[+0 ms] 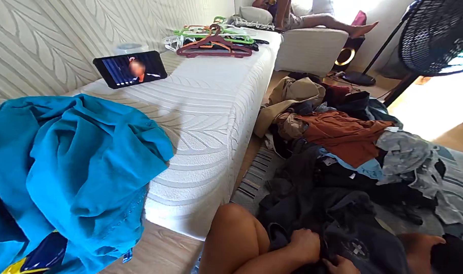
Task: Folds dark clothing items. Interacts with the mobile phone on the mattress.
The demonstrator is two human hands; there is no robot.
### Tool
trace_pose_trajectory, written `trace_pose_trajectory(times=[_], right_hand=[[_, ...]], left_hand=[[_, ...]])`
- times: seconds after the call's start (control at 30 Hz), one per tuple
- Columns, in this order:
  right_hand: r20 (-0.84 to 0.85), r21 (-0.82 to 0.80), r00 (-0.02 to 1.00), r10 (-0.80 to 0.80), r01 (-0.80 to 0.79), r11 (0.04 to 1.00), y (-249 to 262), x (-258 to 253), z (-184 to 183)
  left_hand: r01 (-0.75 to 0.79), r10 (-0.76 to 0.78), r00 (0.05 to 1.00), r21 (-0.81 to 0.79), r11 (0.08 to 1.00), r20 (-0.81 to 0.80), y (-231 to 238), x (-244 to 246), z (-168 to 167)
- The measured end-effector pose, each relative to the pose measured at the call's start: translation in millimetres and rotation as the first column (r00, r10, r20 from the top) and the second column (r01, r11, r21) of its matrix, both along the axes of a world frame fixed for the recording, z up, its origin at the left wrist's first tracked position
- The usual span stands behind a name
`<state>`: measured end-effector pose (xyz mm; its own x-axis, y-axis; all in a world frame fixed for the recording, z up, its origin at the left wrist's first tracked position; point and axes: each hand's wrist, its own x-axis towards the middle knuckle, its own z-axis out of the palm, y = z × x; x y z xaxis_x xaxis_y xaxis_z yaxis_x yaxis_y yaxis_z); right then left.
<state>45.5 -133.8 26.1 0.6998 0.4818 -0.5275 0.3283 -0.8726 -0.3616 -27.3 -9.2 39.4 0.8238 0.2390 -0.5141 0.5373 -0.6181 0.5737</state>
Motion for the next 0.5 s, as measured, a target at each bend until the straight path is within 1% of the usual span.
trace_pose_trajectory(times=[0.1,0.17,0.23,0.33,0.4,0.5], right_hand=[[-0.025,-0.056,1.0,0.019,-0.02,0.998,-3,-2,-4],[-0.059,-0.081,0.998,0.036,-0.041,0.996,-5,-2,-7],[-0.088,-0.088,0.995,0.044,-0.052,0.995,-6,-4,-11],[-0.085,-0.062,0.996,0.01,-0.015,0.998,-4,-9,-13],[-0.066,-0.066,0.998,-0.008,0.003,0.998,-2,-13,-15],[-0.089,-0.057,0.996,-0.011,0.006,0.998,-1,-16,-13]], left_hand=[[0.152,-0.138,0.984,0.128,0.98,-0.109,-13,-6,-3],[0.202,-0.179,0.973,0.166,0.965,-0.145,-19,-8,-2],[0.202,-0.174,0.971,0.173,0.964,-0.165,-21,-11,0],[0.166,-0.125,0.97,0.195,0.967,-0.209,-25,-12,3],[0.18,-0.119,0.958,0.223,0.958,-0.263,-29,-11,5],[0.212,-0.127,0.942,0.256,0.943,-0.31,-29,-9,4]])
